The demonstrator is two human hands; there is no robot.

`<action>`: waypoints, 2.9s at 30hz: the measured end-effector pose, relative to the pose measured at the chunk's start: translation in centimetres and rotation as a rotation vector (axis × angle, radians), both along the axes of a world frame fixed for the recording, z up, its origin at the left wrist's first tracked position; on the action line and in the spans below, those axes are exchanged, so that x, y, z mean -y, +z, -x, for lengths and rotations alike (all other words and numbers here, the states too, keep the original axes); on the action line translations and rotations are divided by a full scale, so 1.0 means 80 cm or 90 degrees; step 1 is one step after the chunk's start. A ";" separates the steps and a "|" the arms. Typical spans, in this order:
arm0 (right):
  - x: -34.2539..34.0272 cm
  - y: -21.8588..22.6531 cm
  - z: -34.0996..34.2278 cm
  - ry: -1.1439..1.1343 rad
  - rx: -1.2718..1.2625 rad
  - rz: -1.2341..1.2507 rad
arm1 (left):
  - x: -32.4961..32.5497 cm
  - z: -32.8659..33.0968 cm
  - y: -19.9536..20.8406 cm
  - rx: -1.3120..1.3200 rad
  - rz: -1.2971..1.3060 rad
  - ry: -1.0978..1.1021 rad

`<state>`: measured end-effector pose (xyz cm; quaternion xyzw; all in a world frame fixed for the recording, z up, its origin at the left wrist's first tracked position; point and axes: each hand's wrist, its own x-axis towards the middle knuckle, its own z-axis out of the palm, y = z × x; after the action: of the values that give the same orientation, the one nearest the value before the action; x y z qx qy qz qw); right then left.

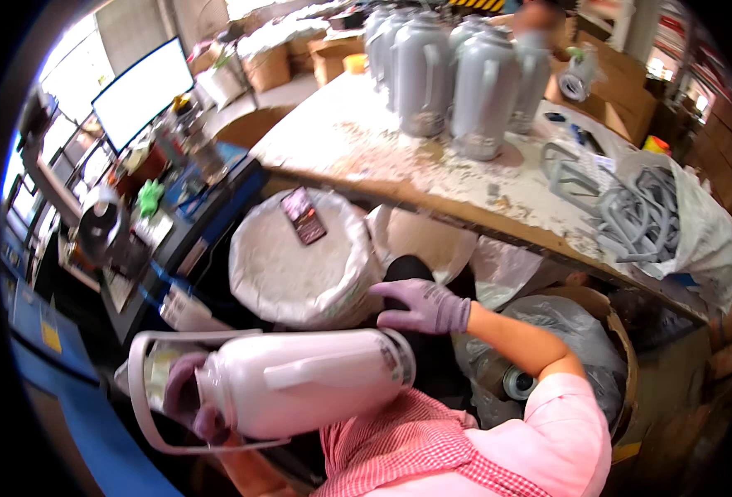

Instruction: The person assembles white electric kettles by inserting internal components and attaching handles. They pick up kettle bodies, insert a metal heating element, and then attach a plastic handle to the side. The finished kettles are placed on a nearby table.

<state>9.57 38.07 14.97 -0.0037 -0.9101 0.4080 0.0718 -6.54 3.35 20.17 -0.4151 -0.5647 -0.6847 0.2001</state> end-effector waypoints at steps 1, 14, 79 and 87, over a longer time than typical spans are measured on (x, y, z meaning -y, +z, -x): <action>0.006 0.018 0.000 0.101 -0.220 0.155 | 0.000 -0.002 -0.005 0.040 0.014 0.014; 0.018 0.004 -0.053 -0.045 -0.291 0.817 | -0.091 -0.013 -0.043 0.341 0.063 0.036; -0.199 -0.046 -0.079 -0.426 -0.358 -0.311 | -0.018 0.003 -0.135 0.611 0.220 -0.050; 0.000 -0.130 0.055 0.086 -0.121 -0.098 | -0.122 -0.019 -0.214 0.779 0.300 -0.324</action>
<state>5.19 38.03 4.55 0.1020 -0.9260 0.3394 0.1301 -5.04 13.13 3.02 -0.1072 -0.5942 -0.6804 -0.4152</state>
